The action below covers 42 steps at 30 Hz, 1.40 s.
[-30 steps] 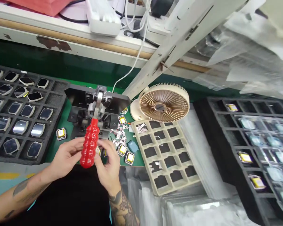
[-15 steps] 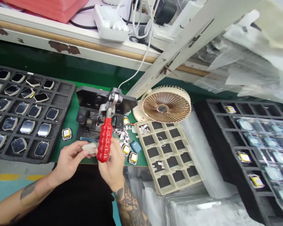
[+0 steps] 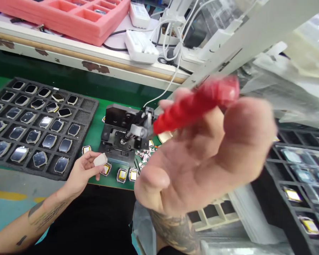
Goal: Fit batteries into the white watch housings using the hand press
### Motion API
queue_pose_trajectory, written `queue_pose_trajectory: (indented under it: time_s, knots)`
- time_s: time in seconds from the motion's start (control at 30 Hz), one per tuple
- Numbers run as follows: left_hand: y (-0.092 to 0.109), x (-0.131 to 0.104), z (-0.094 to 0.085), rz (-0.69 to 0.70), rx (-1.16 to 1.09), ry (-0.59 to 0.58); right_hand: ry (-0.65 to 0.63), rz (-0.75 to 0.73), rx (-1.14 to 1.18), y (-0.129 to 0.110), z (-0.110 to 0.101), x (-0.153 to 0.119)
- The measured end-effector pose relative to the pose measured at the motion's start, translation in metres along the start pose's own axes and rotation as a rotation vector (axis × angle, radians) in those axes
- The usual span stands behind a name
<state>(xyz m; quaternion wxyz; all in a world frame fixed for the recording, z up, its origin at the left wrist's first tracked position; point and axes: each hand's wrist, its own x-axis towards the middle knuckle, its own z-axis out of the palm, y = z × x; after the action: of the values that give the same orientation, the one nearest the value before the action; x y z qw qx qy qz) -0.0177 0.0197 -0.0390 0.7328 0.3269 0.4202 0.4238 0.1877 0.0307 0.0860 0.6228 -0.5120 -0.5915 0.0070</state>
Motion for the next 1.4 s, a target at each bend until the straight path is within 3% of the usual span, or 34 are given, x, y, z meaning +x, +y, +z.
queue_pose_trajectory:
  time_s: [0.07,0.1,0.13,0.23,0.3,0.37,0.47,0.6,0.77,0.87,0.97,1.1,1.23,1.33,1.4]
  knots:
    - [-0.001,-0.002,-0.006,0.04,0.111,-0.002,0.3,-0.163,-0.011,0.0,0.012,-0.011]
    - [-0.001,-0.004,-0.01,0.083,0.197,0.006,0.385,-0.215,-0.051,0.004,0.016,-0.023]
    - [-0.001,-0.006,-0.013,0.142,0.295,0.02,0.365,-0.245,-0.08,0.011,0.018,-0.039]
    - [0.001,-0.008,-0.018,0.335,0.557,0.06,-0.127,-0.039,-0.204,0.036,0.015,-0.096]
    - [0.003,-0.006,-0.014,0.414,0.652,0.073,-0.4,-0.007,-0.338,0.054,0.015,-0.127]
    - [0.004,-0.001,-0.007,0.469,0.719,0.084,-0.561,0.014,-0.449,0.069,0.021,-0.141]
    - [0.006,0.004,0.004,0.553,0.791,0.05,-0.658,0.089,-0.5,0.084,0.035,-0.139]
    - [0.003,0.003,0.007,0.62,0.897,0.032,-0.6,0.183,-0.418,0.084,0.037,-0.131]
    - [-0.006,0.013,0.01,0.669,1.222,0.032,-0.446,0.24,-0.327,0.067,0.001,-0.148]
    - [-0.006,0.03,0.024,0.605,1.509,-0.02,-0.388,0.216,-0.306,0.063,-0.02,-0.158]
    - [-0.005,0.045,0.039,0.516,1.647,-0.111,-0.348,0.212,-0.321,0.062,-0.033,-0.161]
    - [-0.002,0.052,0.043,0.49,1.637,-0.177,-0.327,0.18,-0.333,0.061,-0.039,-0.159]
    - [0.012,0.035,0.04,0.503,1.524,-0.256,-0.316,0.106,-0.309,0.059,-0.033,-0.157]
    - [0.019,0.013,0.042,0.44,1.001,-0.369,-0.321,-0.013,-0.269,0.054,-0.021,-0.153]
    - [0.02,0.001,0.045,0.355,0.634,-0.333,-0.344,-0.113,-0.242,0.05,-0.012,-0.144]
